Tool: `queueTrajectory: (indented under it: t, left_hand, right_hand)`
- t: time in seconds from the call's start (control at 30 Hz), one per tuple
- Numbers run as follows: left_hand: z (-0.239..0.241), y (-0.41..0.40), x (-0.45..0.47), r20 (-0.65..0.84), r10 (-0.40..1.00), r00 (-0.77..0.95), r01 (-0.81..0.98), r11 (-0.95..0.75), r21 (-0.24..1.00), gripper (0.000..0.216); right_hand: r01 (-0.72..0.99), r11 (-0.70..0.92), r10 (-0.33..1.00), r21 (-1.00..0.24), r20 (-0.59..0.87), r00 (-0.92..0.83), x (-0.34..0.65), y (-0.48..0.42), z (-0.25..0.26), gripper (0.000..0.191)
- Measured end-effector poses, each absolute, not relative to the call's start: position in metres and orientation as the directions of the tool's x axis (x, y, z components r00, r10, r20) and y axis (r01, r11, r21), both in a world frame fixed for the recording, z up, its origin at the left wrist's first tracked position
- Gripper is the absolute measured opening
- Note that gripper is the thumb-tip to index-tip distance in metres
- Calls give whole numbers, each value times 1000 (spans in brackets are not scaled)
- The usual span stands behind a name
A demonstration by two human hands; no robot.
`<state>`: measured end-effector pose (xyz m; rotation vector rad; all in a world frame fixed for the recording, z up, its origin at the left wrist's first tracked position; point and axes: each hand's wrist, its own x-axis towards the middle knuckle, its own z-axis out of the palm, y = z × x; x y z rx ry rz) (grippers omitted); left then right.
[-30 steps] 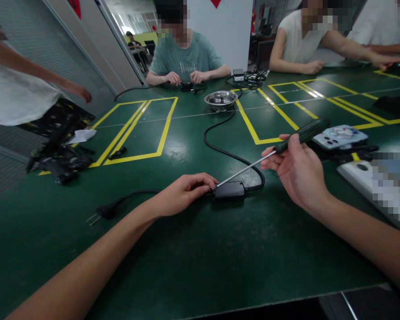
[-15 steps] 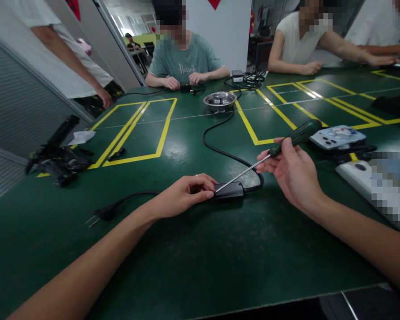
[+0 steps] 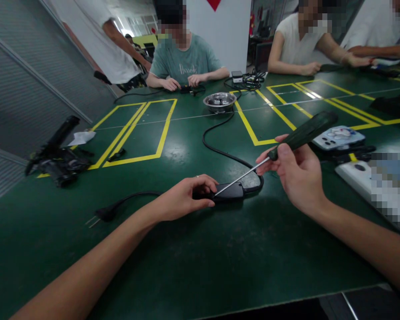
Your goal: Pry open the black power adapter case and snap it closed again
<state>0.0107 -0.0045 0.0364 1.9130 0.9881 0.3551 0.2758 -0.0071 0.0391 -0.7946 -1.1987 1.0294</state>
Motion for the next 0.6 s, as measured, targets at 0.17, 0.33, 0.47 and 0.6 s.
queueTrajectory:
  t: [0.17,0.33,0.47,0.6]
  left_hand:
    - [33,-3,10,-130,755,643,471,-257,844,21]
    - [35,-3,8,-153,749,644,487,-248,837,21]
    - [37,-3,8,-148,728,670,451,-240,859,16]
    - [37,-2,9,-137,735,664,444,-239,863,17]
  right_hand:
    - [3,471,879,-882,470,84,278,-12,47,13]
    - [-155,441,897,-884,440,37,281,-6,40,19]
    - [-203,385,920,-900,393,3,284,-3,38,25]
    - [-104,411,911,-906,405,76,283,-1,39,11]
